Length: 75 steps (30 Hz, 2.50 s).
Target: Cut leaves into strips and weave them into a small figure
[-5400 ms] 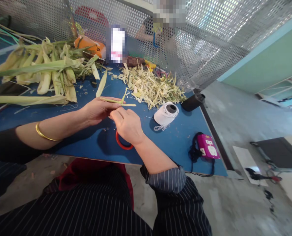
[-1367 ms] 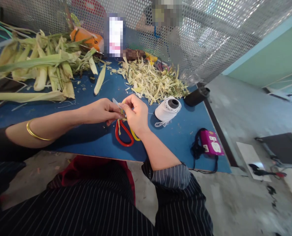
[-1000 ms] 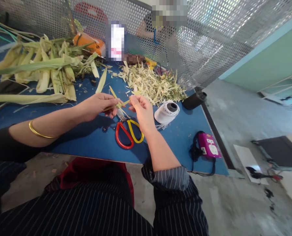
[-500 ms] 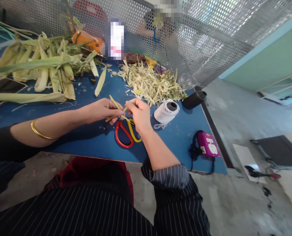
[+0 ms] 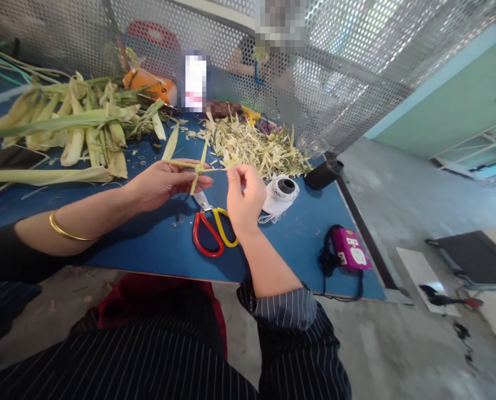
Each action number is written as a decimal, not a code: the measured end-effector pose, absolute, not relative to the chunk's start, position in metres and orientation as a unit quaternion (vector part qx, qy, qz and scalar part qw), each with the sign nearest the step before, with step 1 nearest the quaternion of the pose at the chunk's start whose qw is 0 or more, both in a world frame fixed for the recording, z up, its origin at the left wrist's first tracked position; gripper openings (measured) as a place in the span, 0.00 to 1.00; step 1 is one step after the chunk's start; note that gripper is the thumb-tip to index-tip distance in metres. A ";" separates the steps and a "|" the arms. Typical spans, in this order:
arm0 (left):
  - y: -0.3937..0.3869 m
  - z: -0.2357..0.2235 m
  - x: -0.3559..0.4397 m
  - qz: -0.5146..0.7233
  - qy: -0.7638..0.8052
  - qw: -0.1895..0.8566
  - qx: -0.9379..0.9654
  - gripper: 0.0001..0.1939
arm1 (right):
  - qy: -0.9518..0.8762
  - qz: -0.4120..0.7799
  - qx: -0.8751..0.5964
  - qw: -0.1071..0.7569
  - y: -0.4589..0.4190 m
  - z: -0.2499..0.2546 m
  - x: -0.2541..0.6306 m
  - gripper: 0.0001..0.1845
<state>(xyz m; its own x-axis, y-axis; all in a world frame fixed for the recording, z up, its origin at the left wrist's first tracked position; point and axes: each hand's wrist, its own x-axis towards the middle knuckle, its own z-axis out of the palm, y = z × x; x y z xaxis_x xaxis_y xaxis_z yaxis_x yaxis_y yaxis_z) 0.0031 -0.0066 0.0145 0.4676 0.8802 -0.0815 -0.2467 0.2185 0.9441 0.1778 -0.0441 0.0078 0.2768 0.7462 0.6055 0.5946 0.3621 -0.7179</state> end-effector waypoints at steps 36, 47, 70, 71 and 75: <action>-0.004 0.011 0.002 0.374 0.393 0.692 0.476 0.10 | -0.746 -0.055 -0.577 0.329 -0.050 -0.003 0.170 0.15; -0.007 0.000 0.008 0.398 0.448 0.610 0.519 0.11 | -0.809 -0.148 -0.546 0.160 -0.055 -0.009 0.154 0.17; 0.007 0.006 -0.003 0.325 0.424 0.680 0.503 0.14 | -0.587 0.250 -0.582 0.504 -0.030 -0.003 0.185 0.15; 0.007 0.005 -0.002 0.322 0.424 0.673 0.513 0.14 | -0.597 0.294 -0.569 0.483 -0.027 -0.007 0.185 0.15; 0.003 0.003 0.000 0.319 0.417 0.637 0.564 0.13 | -0.619 0.325 -0.548 0.460 -0.027 -0.017 0.179 0.10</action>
<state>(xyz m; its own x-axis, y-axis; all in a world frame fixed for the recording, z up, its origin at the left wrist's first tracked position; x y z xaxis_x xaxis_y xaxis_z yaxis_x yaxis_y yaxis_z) 0.0003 0.0029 0.0034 0.4486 0.8772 -0.1713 0.0636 0.1599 0.9851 0.1788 -0.0271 -0.0166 0.0225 0.9768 0.2132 0.3795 0.1889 -0.9057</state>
